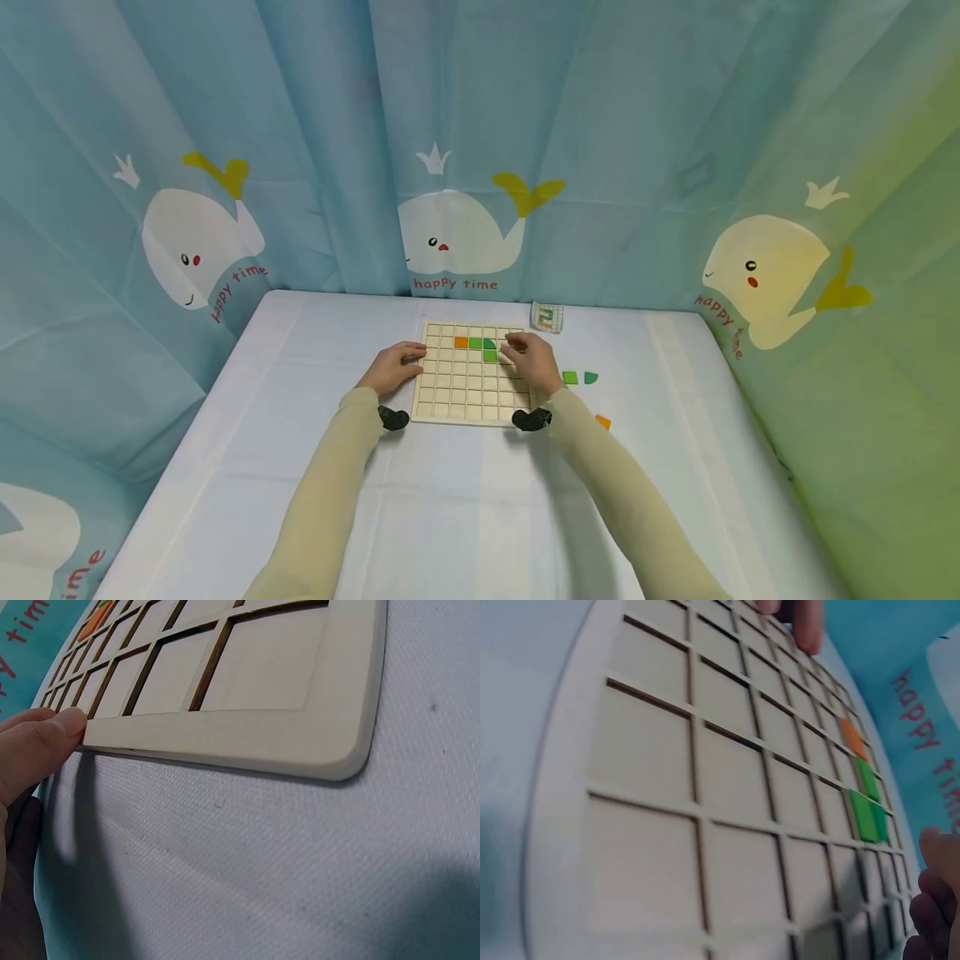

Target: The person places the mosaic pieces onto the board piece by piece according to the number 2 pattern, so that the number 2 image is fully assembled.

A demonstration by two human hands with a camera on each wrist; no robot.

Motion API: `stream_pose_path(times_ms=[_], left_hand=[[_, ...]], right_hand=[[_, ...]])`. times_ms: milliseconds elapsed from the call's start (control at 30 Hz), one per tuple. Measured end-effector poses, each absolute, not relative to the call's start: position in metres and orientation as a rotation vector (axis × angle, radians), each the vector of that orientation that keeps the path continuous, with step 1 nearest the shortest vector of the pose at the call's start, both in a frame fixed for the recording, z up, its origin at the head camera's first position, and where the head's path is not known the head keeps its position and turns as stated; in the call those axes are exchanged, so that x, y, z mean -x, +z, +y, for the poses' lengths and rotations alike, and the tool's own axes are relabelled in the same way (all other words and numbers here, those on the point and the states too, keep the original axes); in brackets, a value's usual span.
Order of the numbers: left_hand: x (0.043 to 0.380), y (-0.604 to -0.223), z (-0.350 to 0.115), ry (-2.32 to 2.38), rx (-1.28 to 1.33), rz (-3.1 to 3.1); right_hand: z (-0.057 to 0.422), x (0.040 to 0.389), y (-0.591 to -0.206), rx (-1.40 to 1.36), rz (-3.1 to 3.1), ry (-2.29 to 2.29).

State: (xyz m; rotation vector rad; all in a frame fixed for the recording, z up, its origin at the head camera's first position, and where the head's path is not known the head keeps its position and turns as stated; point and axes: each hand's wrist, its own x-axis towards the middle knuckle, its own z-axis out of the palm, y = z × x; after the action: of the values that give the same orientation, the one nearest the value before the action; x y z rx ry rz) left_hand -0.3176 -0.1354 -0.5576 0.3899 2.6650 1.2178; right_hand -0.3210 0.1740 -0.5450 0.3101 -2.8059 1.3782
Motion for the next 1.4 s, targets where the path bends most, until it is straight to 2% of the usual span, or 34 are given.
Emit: stream_pose_path(times_ms=[400, 833, 1400], left_hand=[[0.318, -0.559, -0.136, 1.192, -0.419, 2.675], [0.317, -0.558, -0.136, 1.201, -0.423, 2.668], [0.316, -0.556, -0.135, 1.194, -0.41, 2.67]], right_hand=[[0.239, 0.314, -0.528, 0.05, -2.752, 1.317], [0.312, 0.284, -0.536, 0.162, -2.859, 1.179], [0.317, 0.276, -0.55, 0.062, -2.99, 1.118]])
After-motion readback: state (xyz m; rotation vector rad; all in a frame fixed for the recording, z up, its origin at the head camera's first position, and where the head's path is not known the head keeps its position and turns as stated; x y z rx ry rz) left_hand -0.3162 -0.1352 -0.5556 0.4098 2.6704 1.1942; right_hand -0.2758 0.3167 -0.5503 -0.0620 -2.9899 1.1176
